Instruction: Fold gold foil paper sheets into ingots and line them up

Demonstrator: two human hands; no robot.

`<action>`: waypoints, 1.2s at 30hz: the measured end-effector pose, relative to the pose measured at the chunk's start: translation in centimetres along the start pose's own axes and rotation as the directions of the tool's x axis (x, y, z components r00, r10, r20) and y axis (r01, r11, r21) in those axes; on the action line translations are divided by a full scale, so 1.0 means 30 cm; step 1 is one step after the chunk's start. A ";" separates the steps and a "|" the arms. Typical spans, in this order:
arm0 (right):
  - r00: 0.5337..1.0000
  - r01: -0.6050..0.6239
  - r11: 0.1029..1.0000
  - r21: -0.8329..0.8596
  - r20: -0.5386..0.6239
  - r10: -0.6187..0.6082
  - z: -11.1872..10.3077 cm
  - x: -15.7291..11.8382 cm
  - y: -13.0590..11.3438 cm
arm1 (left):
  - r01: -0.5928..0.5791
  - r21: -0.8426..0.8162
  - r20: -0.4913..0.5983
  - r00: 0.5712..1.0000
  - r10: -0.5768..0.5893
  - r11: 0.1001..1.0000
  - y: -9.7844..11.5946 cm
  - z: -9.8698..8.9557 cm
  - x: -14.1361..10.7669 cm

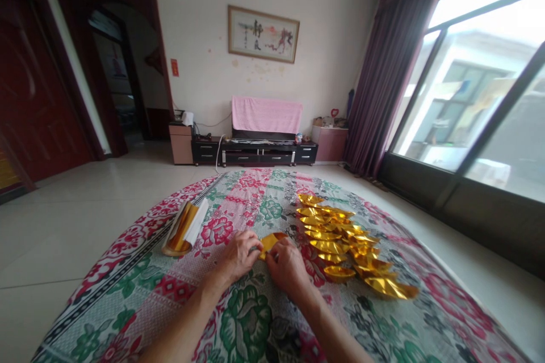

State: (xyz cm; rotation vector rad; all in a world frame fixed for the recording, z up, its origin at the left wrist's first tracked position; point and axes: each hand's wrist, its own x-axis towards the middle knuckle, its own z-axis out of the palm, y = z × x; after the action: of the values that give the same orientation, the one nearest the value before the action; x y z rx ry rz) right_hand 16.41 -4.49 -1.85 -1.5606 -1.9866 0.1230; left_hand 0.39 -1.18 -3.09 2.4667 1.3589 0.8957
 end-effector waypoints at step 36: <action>0.989 -0.145 0.989 0.000 0.030 0.145 0.003 0.008 -0.013 | 0.020 0.004 -0.004 1.000 -0.020 1.000 0.004 0.009 -0.004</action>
State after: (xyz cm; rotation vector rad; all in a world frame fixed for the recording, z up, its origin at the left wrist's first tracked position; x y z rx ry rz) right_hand 15.99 -4.36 -1.67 -1.7111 -1.8936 0.2082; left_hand 0.58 -1.32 -3.33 2.4515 1.3855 0.8948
